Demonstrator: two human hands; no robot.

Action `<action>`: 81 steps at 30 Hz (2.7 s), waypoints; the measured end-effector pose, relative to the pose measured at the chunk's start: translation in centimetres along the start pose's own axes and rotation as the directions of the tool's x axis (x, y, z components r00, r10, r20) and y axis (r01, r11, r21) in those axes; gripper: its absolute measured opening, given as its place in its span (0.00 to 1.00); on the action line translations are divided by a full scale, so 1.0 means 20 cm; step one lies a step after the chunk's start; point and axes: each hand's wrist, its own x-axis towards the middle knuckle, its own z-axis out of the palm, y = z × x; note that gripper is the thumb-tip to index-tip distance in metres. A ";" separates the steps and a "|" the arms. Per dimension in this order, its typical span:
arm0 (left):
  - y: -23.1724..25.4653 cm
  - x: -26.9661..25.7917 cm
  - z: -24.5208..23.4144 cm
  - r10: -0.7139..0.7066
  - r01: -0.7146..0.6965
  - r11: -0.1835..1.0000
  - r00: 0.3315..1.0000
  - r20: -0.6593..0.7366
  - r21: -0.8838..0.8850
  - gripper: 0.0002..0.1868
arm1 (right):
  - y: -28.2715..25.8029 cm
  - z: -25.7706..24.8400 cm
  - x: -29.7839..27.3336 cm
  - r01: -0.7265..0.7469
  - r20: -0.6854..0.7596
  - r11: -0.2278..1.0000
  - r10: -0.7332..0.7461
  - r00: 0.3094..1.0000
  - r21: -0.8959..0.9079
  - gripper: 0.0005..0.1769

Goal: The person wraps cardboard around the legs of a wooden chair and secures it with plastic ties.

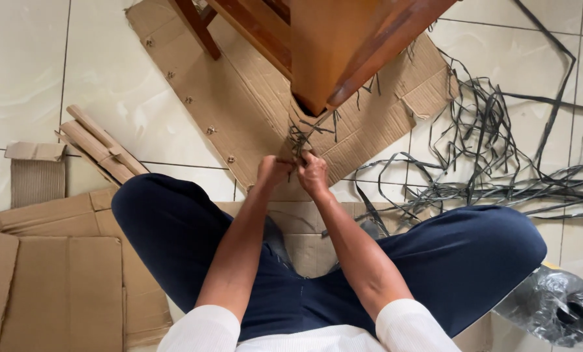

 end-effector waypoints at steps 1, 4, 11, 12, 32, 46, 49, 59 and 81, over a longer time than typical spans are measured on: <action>0.05 -0.02 -0.02 -0.085 0.085 0.996 0.996 0.010 0.013 0.13 | -0.01 -0.01 0.00 0.039 0.008 0.999 -0.039 0.999 -0.030 0.06; 0.13 -0.04 -0.07 -0.183 0.188 0.980 0.981 0.068 -0.068 0.13 | 0.00 -0.02 0.01 0.105 0.036 0.988 -0.102 0.994 -0.114 0.04; 0.38 -0.07 -0.24 -0.130 0.135 0.988 0.989 0.070 -0.069 0.12 | -0.01 -0.03 0.02 0.160 0.044 0.969 -0.155 0.987 -0.188 0.05; 0.26 0.00 -0.18 -0.130 0.135 0.988 0.989 0.071 -0.069 0.12 | -0.04 -0.04 0.02 0.160 0.044 0.969 -0.154 0.987 -0.188 0.05; -0.06 0.20 0.17 -0.284 0.431 0.526 0.902 0.327 -0.733 0.08 | 0.03 -0.01 0.07 -0.002 0.072 0.989 0.013 0.997 -0.145 0.07; 0.02 0.13 0.14 -0.313 0.467 0.436 0.880 0.357 -0.770 0.05 | 0.05 0.03 0.08 -0.132 -0.035 0.981 0.139 0.990 0.144 0.10; 0.07 0.10 0.11 -0.342 0.465 0.449 0.878 0.335 -0.763 0.04 | 0.07 0.03 0.07 -0.024 -0.040 1.000 0.024 0.999 -0.002 0.10; -0.09 0.10 0.18 -0.156 0.238 0.599 0.971 0.180 -0.765 0.10 | 0.04 -0.01 0.04 0.012 0.094 0.988 0.002 0.996 -0.154 0.14; 0.26 -0.07 -0.01 0.156 -0.177 0.983 0.946 -0.283 -0.050 0.09 | 0.11 0.02 0.07 -0.055 0.027 0.998 0.055 0.998 -0.020 0.15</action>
